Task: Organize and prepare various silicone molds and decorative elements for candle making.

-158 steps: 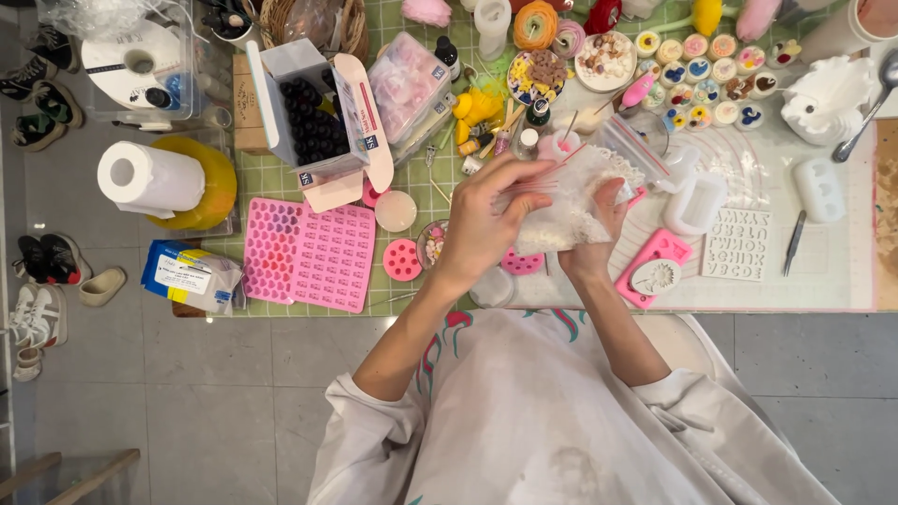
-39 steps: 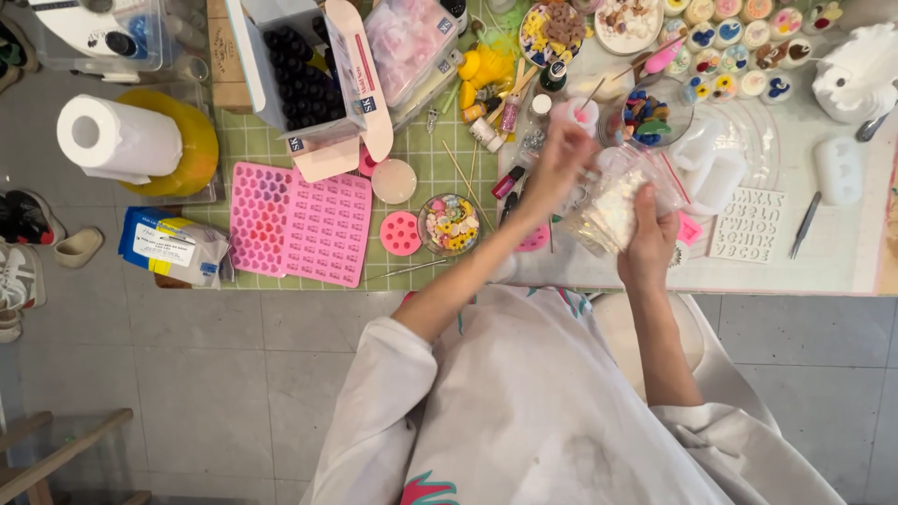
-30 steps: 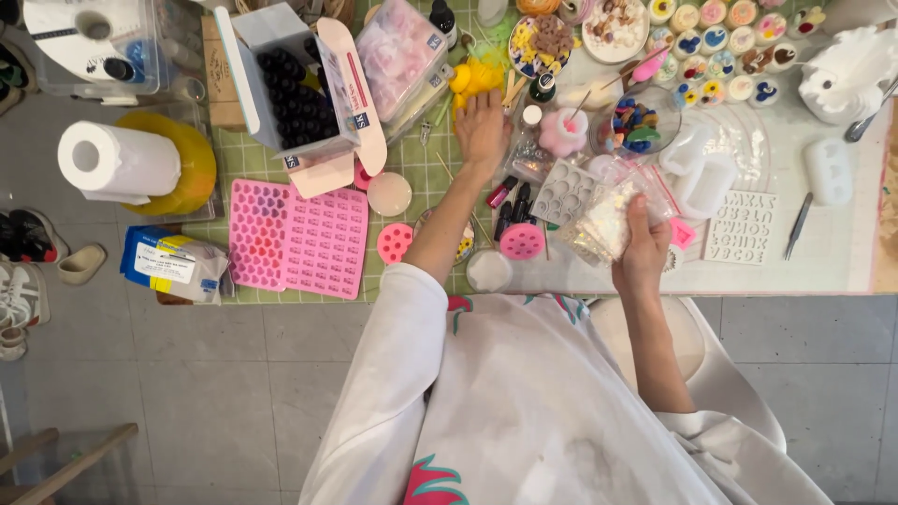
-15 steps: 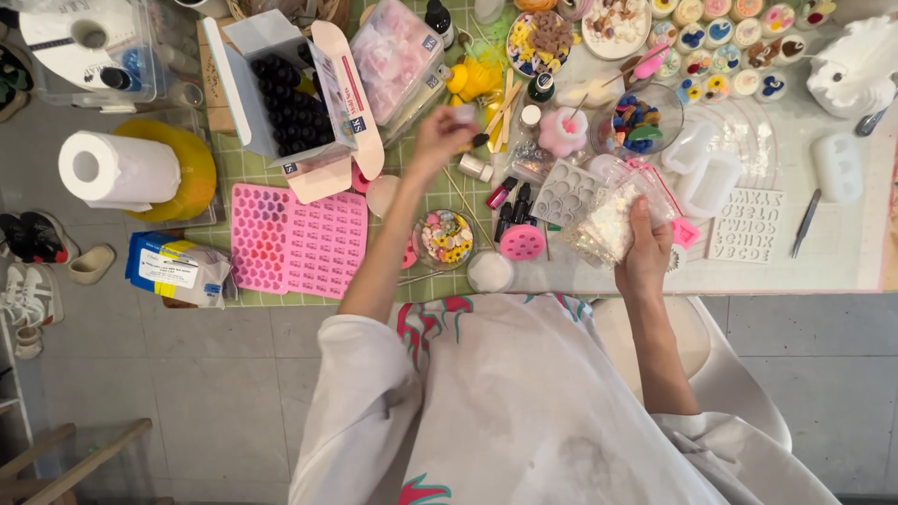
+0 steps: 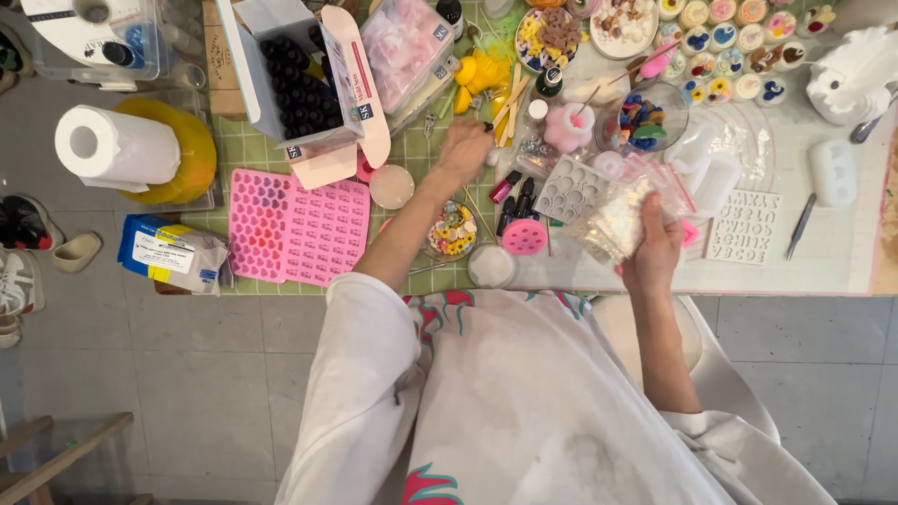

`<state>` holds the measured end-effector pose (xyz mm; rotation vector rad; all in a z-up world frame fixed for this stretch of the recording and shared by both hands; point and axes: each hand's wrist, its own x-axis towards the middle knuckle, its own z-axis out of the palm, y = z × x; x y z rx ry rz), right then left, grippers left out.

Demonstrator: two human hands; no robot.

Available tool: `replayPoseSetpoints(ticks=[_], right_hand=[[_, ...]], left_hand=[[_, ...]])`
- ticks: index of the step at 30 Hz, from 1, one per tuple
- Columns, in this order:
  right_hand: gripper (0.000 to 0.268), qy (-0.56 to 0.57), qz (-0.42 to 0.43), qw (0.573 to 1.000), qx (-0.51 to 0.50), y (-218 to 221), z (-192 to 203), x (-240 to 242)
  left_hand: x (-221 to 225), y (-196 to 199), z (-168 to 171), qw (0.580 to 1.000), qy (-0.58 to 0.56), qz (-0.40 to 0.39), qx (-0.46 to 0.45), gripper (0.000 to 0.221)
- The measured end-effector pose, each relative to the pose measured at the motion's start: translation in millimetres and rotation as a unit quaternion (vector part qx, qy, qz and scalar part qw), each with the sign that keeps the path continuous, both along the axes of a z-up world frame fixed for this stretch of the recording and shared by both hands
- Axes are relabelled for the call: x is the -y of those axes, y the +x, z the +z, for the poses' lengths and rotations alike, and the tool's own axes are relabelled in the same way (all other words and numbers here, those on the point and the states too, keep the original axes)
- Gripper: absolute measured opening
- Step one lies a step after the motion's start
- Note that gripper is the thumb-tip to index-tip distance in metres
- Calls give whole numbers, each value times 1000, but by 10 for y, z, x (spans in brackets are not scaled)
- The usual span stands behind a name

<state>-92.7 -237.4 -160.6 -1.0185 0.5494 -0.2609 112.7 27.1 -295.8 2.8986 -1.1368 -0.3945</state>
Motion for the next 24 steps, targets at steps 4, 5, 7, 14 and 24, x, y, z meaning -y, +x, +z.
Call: replayPoseSetpoints(ticks=[4,5,7,14,24], right_hand=[[31,-10,-20,1000,19,51,432,18],[31,-16,-24,999,24,44,460,43],[30,-20,-22,999,31,96,530,54],[28,11,40,998,47,632,647,-296],[35,91,244,962,83,2098,1604,-2567]], left_hand=[[-279,2,1266,910,-194,231,-285,32],[-430,11,1410,869,-317,235,-298,34],[-887,105,1583,814,-437,238,-301,36],[-2821,153,3138,581,-756,200,-226,29],[-5611,1110,1660,659,-627,408,-74,30]])
